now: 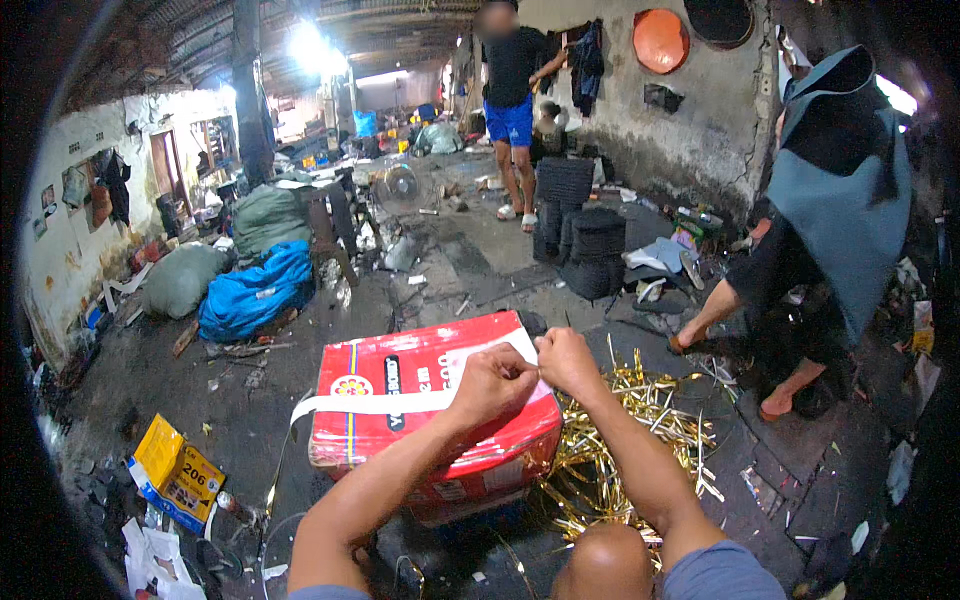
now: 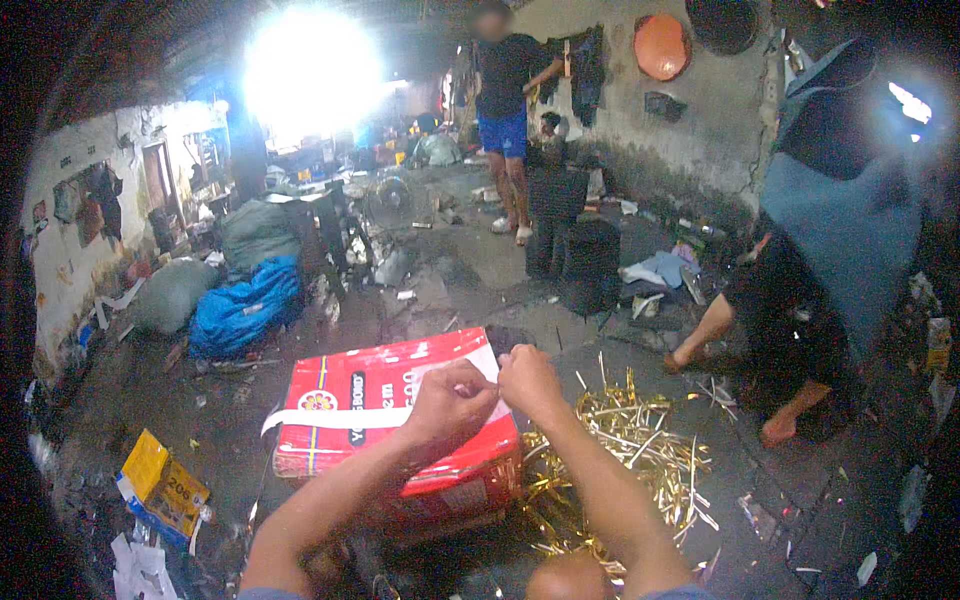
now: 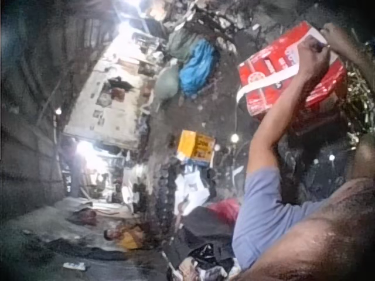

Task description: The person wraps a red cardboard box with white tape, repeatedly folding and pressing the tape around the box edges. The person adjusts the box position and continues applying tape to secure it.

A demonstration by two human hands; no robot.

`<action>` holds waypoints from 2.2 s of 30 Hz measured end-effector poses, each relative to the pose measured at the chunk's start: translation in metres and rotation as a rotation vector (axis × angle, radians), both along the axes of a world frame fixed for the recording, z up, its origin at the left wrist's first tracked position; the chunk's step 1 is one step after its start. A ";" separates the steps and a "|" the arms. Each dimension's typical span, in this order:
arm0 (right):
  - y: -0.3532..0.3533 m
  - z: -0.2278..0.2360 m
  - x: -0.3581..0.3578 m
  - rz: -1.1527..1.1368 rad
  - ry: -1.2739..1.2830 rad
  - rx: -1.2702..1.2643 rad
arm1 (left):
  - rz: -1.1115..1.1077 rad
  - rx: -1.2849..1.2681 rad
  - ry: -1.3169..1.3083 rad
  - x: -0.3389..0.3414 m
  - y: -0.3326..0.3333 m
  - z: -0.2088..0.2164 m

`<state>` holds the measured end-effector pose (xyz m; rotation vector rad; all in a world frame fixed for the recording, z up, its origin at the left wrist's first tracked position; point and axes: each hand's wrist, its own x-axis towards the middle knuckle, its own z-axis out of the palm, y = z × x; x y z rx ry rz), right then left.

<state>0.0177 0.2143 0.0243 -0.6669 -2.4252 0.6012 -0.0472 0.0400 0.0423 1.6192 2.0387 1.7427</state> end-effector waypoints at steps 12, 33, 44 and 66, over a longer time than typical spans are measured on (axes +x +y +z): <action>0.015 -0.174 -0.015 0.076 0.261 -0.491 | 0.012 -0.028 0.017 -0.006 -0.005 0.002; 0.032 -0.442 0.072 -0.181 -0.254 -0.462 | -0.093 -0.062 -0.131 -0.010 0.013 0.000; -0.007 -0.387 0.087 -0.298 -0.341 -0.396 | -0.055 -0.086 -0.097 -0.015 0.004 -0.005; -0.001 -0.385 0.112 -0.373 -0.459 -0.321 | -0.092 -0.035 0.305 -0.013 -0.007 0.003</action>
